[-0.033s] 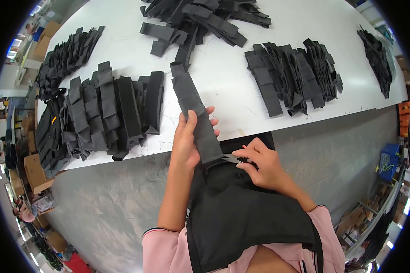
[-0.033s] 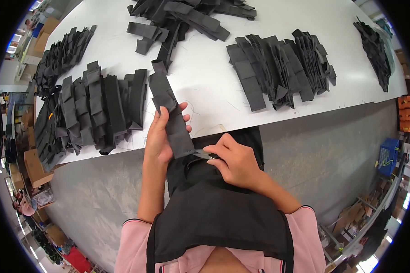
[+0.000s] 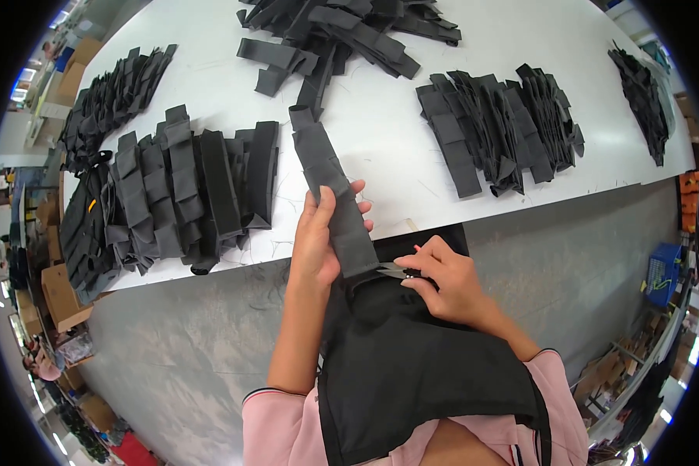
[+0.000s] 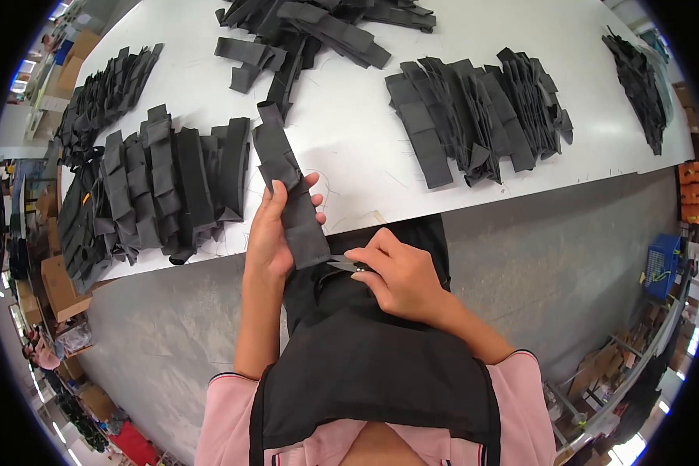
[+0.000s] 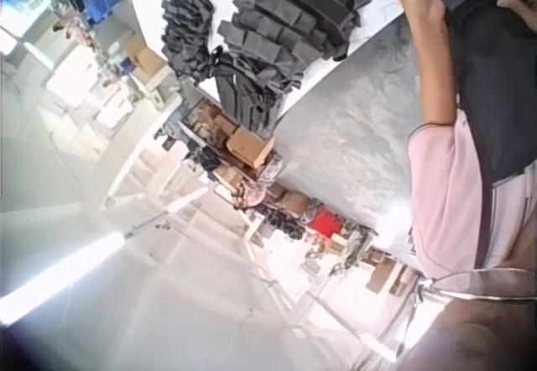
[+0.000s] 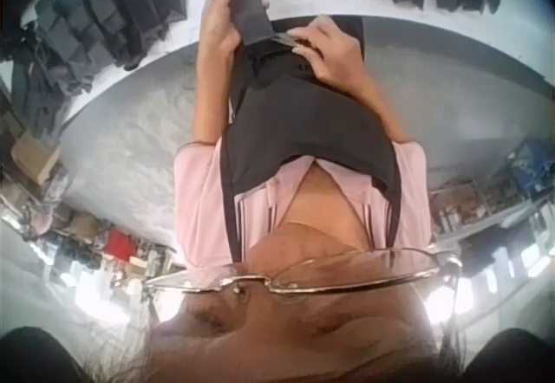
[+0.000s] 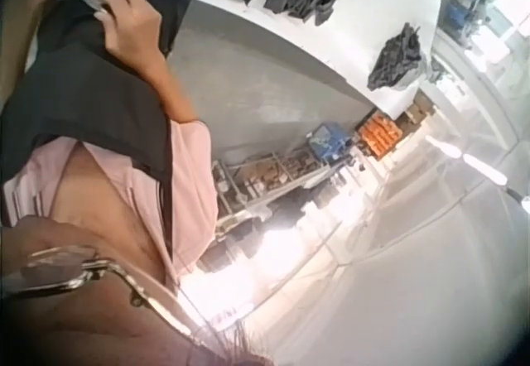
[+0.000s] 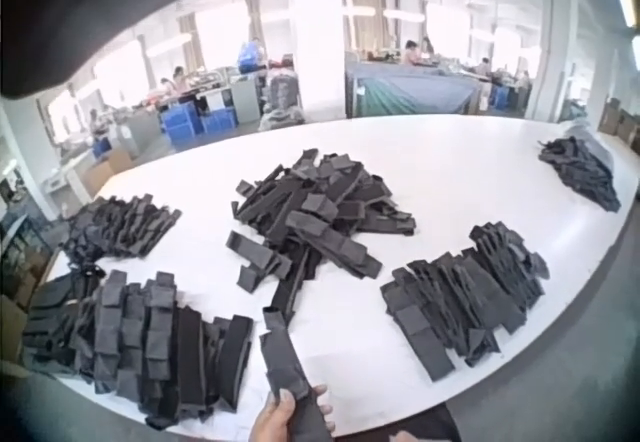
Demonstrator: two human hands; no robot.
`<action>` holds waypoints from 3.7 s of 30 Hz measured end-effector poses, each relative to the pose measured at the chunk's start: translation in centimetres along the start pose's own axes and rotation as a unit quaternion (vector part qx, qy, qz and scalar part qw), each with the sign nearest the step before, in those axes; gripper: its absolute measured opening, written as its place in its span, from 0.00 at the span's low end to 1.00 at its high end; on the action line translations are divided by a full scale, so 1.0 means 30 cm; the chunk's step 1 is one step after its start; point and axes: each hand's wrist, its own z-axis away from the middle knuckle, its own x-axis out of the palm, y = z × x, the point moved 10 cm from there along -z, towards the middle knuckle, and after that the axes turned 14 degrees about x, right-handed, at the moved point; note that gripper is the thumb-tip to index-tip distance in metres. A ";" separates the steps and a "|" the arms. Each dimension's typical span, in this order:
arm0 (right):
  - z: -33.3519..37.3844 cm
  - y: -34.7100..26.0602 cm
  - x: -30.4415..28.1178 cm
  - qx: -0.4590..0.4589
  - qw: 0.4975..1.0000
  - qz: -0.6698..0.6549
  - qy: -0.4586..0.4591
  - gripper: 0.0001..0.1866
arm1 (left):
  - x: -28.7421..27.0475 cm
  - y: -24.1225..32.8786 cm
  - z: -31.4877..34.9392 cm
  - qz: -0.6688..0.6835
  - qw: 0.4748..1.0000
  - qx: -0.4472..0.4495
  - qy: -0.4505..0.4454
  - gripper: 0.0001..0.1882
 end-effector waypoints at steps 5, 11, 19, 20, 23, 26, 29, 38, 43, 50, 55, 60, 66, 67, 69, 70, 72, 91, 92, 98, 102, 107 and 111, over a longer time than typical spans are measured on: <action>-0.010 -0.046 0.007 -0.037 0.997 0.063 0.003 0.16 | 0.014 -0.004 -0.007 0.001 1.000 -0.013 0.005 0.20; -0.023 -0.068 0.024 -0.075 0.995 0.072 -0.006 0.16 | 0.019 -0.011 -0.005 0.008 1.000 -0.018 -0.005 0.19; -0.002 -0.064 0.012 -0.078 0.994 0.080 0.009 0.14 | 0.021 -0.016 -0.002 0.024 0.999 -0.024 -0.004 0.20; -0.003 -0.059 -0.003 -0.070 0.996 0.052 0.026 0.14 | 0.025 -0.012 0.000 0.022 0.999 -0.026 -0.003 0.19; -0.020 -0.044 0.036 -0.071 0.996 0.055 0.005 0.14 | 0.031 -0.018 0.001 0.023 0.999 -0.030 -0.014 0.19; -0.014 -0.070 0.027 -0.090 0.994 0.054 0.000 0.16 | 0.041 -0.008 0.001 0.027 0.999 -0.029 -0.024 0.20; -0.043 -0.101 0.044 -0.100 0.994 0.046 -0.024 0.16 | 0.036 -0.012 0.004 0.029 0.999 -0.033 -0.026 0.20; -0.075 -0.117 0.070 -0.096 0.992 0.059 -0.054 0.15 | 0.046 -0.006 0.005 0.033 0.998 -0.037 -0.026 0.20; -0.082 -0.116 0.071 -0.105 0.991 0.066 -0.051 0.15 | 0.043 -0.015 -0.001 0.035 0.998 -0.041 -0.027 0.19; -0.066 -0.137 0.077 -0.193 0.975 0.105 -0.040 0.15 | 0.035 -0.034 -0.003 0.040 0.998 -0.057 -0.008 0.18; -0.064 -0.152 0.076 -0.218 0.967 0.126 -0.030 0.15 | 0.036 -0.036 -0.001 0.033 0.998 -0.062 0.001 0.18; -0.057 -0.153 0.069 -0.209 0.969 0.128 -0.036 0.14 | 0.017 -0.040 -0.006 0.032 0.998 -0.053 0.021 0.19; -0.075 -0.087 0.041 -0.115 0.991 0.063 -0.007 0.16 | 0.011 -0.012 -0.036 0.060 0.998 -0.006 0.019 0.20; -0.075 -0.073 0.000 -0.078 0.997 0.000 0.008 0.16 | -0.020 -0.029 -0.042 0.096 0.995 -0.022 0.009 0.21; -0.061 -0.001 -0.053 0.040 0.994 -0.097 0.031 0.14 | -0.060 -0.034 -0.050 0.161 0.986 -0.025 0.024 0.23; -0.052 0.007 -0.047 0.039 0.994 -0.097 0.035 0.14 | -0.064 -0.036 -0.050 0.187 0.982 -0.031 0.027 0.24; -0.042 0.084 -0.005 0.107 0.979 -0.172 0.008 0.14 | -0.031 -0.033 -0.036 0.223 0.974 -0.037 -0.004 0.25; -0.042 0.003 -0.019 0.041 0.983 -0.164 0.067 0.13 | 0.032 -0.024 -0.010 0.307 0.951 -0.002 -0.024 0.26; -0.047 0.010 -0.005 0.055 0.985 -0.158 0.047 0.13 | 0.039 -0.023 -0.008 0.308 0.951 -0.003 -0.024 0.26; -0.060 0.041 0.008 0.076 0.971 -0.228 0.013 0.11 | 0.004 -0.026 -0.005 0.267 0.963 -0.008 -0.025 0.23; -0.076 0.129 0.017 0.144 0.961 -0.237 -0.005 0.12 | 0.012 0.046 0.007 0.115 0.989 0.086 0.013 0.24; -0.177 -0.041 0.013 0.042 0.994 -0.101 -0.028 0.12 | 0.084 0.057 0.029 0.043 0.995 0.077 -0.046 0.25; -0.126 -0.081 0.076 -0.096 0.995 -0.008 -0.033 0.15 | 0.068 0.041 0.013 0.043 0.997 0.053 -0.020 0.22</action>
